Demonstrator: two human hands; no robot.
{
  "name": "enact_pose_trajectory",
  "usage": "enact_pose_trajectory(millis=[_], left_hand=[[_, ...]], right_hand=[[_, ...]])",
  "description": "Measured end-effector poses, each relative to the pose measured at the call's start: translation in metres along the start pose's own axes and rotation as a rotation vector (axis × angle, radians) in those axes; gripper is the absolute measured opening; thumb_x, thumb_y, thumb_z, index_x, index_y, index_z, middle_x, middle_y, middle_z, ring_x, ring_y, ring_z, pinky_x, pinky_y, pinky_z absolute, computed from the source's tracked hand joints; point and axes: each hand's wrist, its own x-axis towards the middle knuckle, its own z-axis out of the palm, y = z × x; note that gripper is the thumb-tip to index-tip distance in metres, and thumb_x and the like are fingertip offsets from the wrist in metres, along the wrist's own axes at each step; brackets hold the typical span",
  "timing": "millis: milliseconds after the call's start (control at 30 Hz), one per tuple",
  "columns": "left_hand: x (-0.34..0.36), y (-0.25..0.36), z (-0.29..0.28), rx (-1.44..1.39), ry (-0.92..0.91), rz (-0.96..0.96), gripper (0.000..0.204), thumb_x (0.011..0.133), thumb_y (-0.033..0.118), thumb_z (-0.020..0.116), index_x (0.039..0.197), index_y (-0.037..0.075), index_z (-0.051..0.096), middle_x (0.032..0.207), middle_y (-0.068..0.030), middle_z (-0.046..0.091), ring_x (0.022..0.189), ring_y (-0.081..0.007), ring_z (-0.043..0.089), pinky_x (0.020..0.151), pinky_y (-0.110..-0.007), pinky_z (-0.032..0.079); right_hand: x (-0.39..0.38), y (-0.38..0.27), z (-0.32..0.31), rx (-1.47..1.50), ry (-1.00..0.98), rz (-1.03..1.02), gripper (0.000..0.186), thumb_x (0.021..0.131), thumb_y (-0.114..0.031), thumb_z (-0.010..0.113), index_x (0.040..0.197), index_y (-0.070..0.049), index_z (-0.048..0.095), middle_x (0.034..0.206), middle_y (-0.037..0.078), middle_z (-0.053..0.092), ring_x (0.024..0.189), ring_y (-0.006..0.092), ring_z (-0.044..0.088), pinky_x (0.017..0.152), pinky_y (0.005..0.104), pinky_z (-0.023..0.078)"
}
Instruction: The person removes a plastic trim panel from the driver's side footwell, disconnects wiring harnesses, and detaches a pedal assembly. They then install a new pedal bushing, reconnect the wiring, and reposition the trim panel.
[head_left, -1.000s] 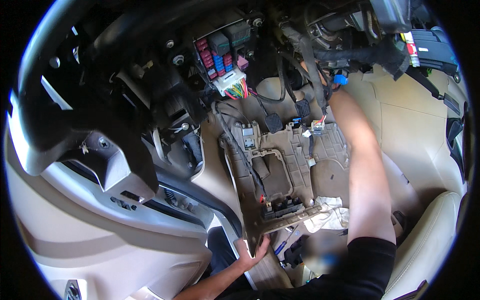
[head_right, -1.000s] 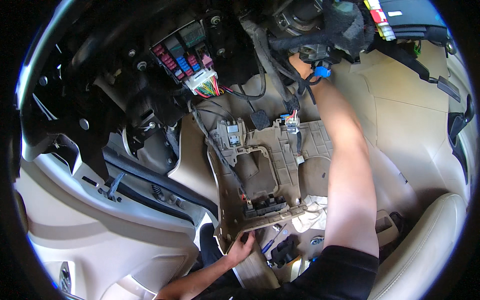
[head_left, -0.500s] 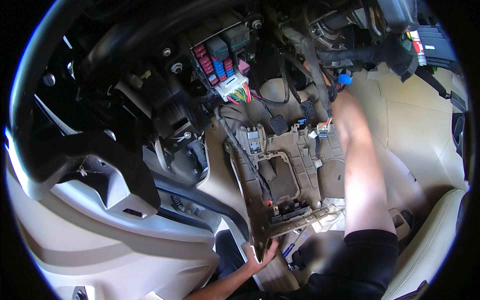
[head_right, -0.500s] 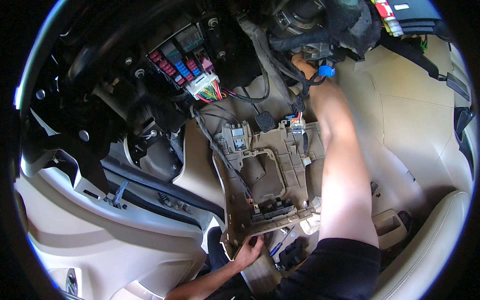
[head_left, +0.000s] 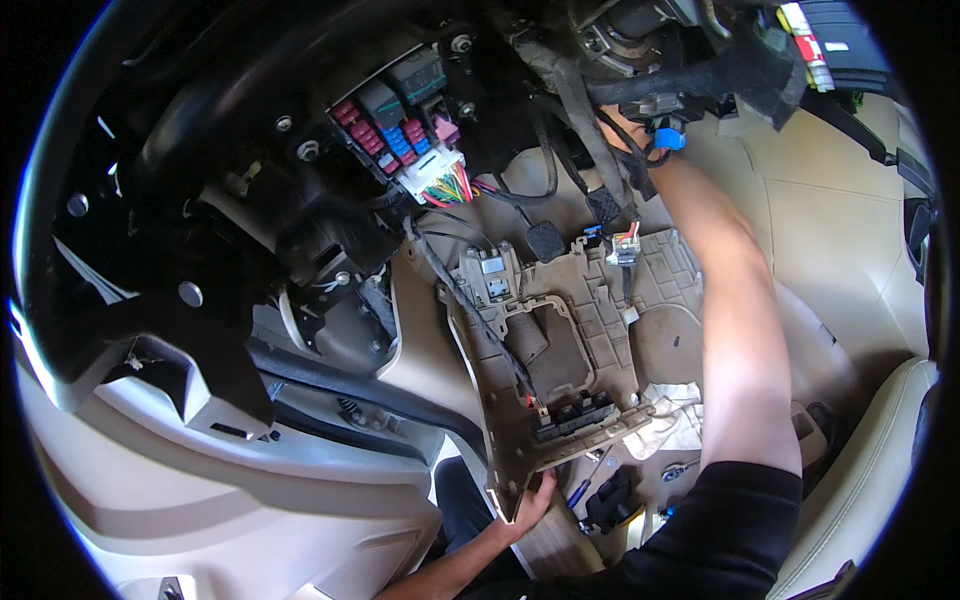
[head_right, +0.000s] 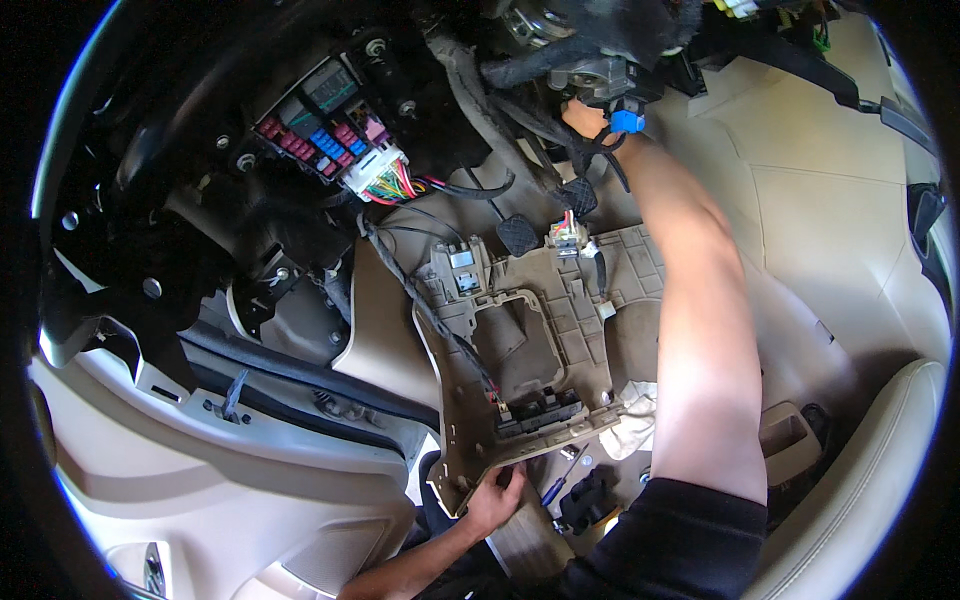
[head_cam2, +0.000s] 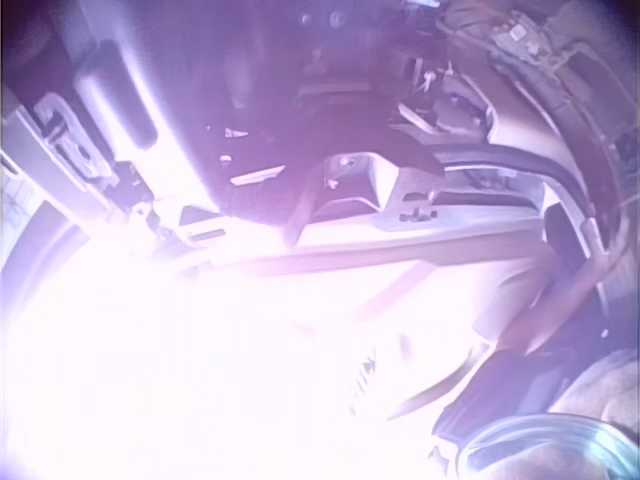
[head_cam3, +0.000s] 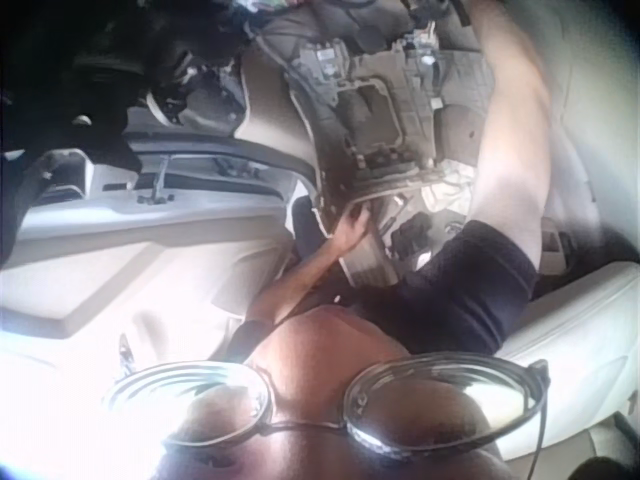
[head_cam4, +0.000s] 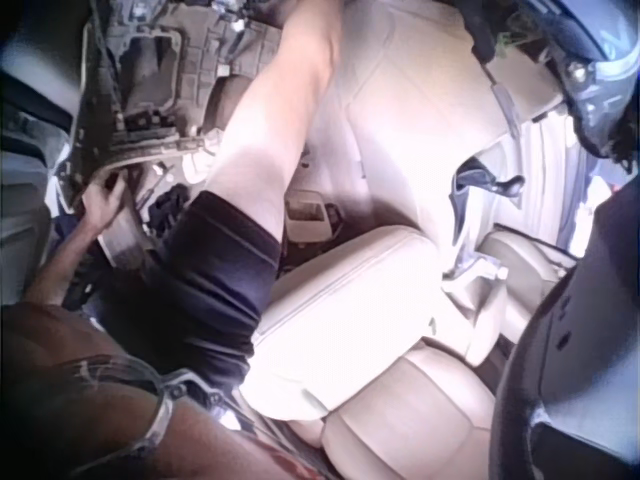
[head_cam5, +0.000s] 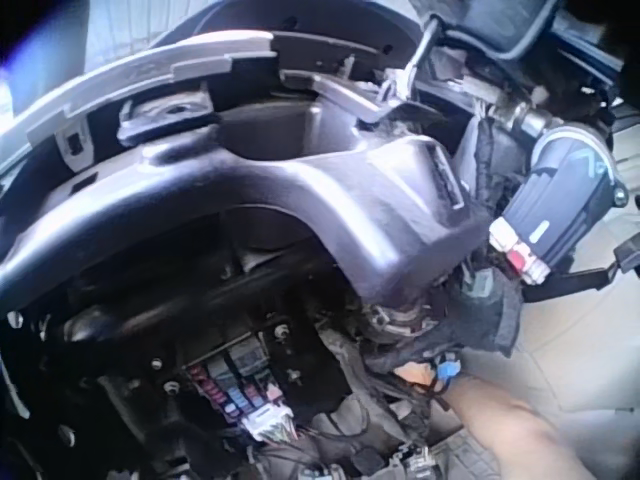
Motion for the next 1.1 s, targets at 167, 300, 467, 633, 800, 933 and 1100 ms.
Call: enact_pose_trajectory(millis=[167,300,467,633,800,933,1100], left_hand=[[0.004,-0.005,0.002,-0.030,0.018,-0.036,0.023,0.104,0.020,0.069,0.114,-0.001,0.072,0.098,-0.0059,0.074,0.089,-0.0160,0.068,0.085,-0.031,0.054],[0.000,-0.008,0.003,0.048,0.038,-0.077,0.029,0.104,0.025,0.070,0.118,0.000,0.073,0.103,-0.0065,0.075,0.093,-0.0172,0.070,0.087,-0.032,0.055],[-0.005,-0.010,0.002,0.074,0.082,0.005,0.024,0.104,0.021,0.071,0.115,-0.001,0.073,0.100,-0.0058,0.074,0.091,-0.0129,0.068,0.085,-0.030,0.054],[0.004,-0.008,0.005,0.091,0.092,0.016,0.026,0.102,0.025,0.073,0.107,-0.001,0.074,0.087,-0.0053,0.073,0.080,-0.0103,0.066,0.077,-0.028,0.054],[0.006,0.022,0.003,0.015,0.145,-0.022,0.028,0.099,0.028,0.076,0.099,-0.001,0.075,0.081,-0.0085,0.074,0.076,-0.0146,0.069,0.074,-0.032,0.055],[0.007,0.038,-0.006,0.059,-0.022,-0.187,0.026,0.105,0.025,0.069,0.108,-0.001,0.069,0.091,-0.0059,0.069,0.088,-0.0141,0.066,0.083,-0.030,0.052],[0.004,0.034,-0.008,0.161,-0.032,-0.147,0.030,0.106,0.030,0.068,0.107,0.000,0.067,0.094,-0.0077,0.070,0.089,-0.0148,0.066,0.083,-0.030,0.052]], right_hand=[[-0.047,-0.003,-0.019,-0.022,0.033,-0.047,0.039,0.084,-0.025,0.079,0.114,-0.003,0.068,0.113,0.025,0.071,0.108,0.0446,0.069,0.091,0.0522,0.055],[-0.124,-0.009,-0.041,-0.030,-0.089,0.045,0.039,0.083,-0.025,0.079,0.113,-0.003,0.068,0.112,0.025,0.071,0.108,0.0446,0.069,0.091,0.0522,0.056],[-0.157,-0.010,-0.049,-0.034,-0.103,0.071,0.040,0.083,-0.026,0.080,0.113,-0.002,0.068,0.112,0.025,0.071,0.108,0.0446,0.069,0.090,0.0522,0.056],[-0.130,-0.002,-0.043,-0.040,-0.076,0.068,0.040,0.082,-0.026,0.080,0.112,-0.002,0.068,0.112,0.025,0.071,0.108,0.0446,0.069,0.090,0.0522,0.056],[-0.051,0.004,-0.021,-0.015,-0.024,0.037,0.040,0.082,-0.026,0.081,0.112,-0.002,0.068,0.111,0.025,0.072,0.108,0.0446,0.069,0.090,0.0522,0.056],[-0.026,0.007,-0.013,-0.003,-0.041,-0.001,0.041,0.081,-0.026,0.081,0.111,-0.002,0.068,0.111,0.025,0.072,0.108,0.0445,0.070,0.090,0.0522,0.057],[-0.048,-0.024,-0.006,-0.133,-0.348,0.156,0.032,0.092,-0.023,0.068,0.121,-0.009,0.068,0.127,0.024,0.071,0.115,0.0411,0.071,0.096,0.0539,0.056]])
